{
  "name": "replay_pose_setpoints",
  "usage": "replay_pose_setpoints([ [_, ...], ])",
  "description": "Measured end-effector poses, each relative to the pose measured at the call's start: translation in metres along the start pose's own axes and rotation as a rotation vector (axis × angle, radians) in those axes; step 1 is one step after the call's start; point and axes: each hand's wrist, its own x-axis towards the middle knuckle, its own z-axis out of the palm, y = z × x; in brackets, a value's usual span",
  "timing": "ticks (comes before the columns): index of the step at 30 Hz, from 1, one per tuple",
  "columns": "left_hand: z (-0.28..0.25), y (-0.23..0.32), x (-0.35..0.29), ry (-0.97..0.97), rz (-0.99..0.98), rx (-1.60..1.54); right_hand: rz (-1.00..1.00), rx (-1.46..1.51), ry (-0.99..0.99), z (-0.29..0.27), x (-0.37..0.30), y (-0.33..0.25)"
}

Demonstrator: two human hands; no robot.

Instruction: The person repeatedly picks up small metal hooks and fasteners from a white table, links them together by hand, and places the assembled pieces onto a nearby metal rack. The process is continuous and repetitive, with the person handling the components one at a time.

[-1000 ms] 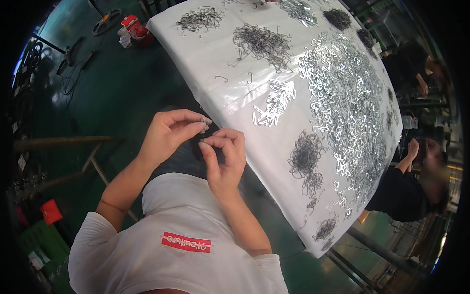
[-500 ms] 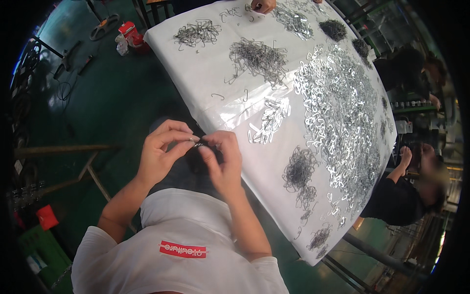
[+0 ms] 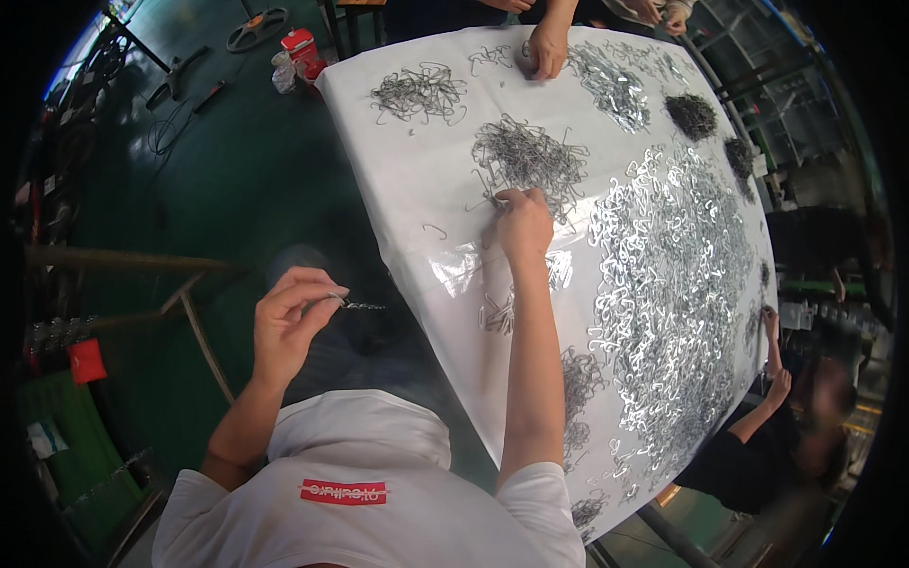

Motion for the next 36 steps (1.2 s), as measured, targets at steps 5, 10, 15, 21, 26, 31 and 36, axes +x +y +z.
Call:
replay_pose_setpoints([
  [5,-0.001,0.007,0.001,0.08,-0.02,0.025,0.032,0.08,-0.095,-0.004,0.026,-0.003],
  [10,-0.005,0.014,0.002,0.152,0.009,0.052,-0.098,-0.241,-0.222,0.011,0.048,-0.034],
  [15,-0.015,0.018,0.007,0.231,0.0,0.066,-0.294,0.081,-0.19,-0.001,0.046,-0.035],
  [21,-0.032,0.015,0.018,0.275,0.049,0.088,-0.272,0.104,-0.206,-0.012,0.046,-0.025],
  [26,-0.05,0.018,0.029,0.294,0.125,0.136,0.188,0.645,-0.435,-0.012,0.062,-0.011],
  [31,-0.071,0.022,0.039,0.279,0.162,0.157,0.431,1.19,-0.501,-0.005,0.061,-0.005],
  [36,-0.093,0.021,0.045,0.355,0.216,0.164,0.376,1.157,-0.449,-0.022,0.038,-0.076],
])
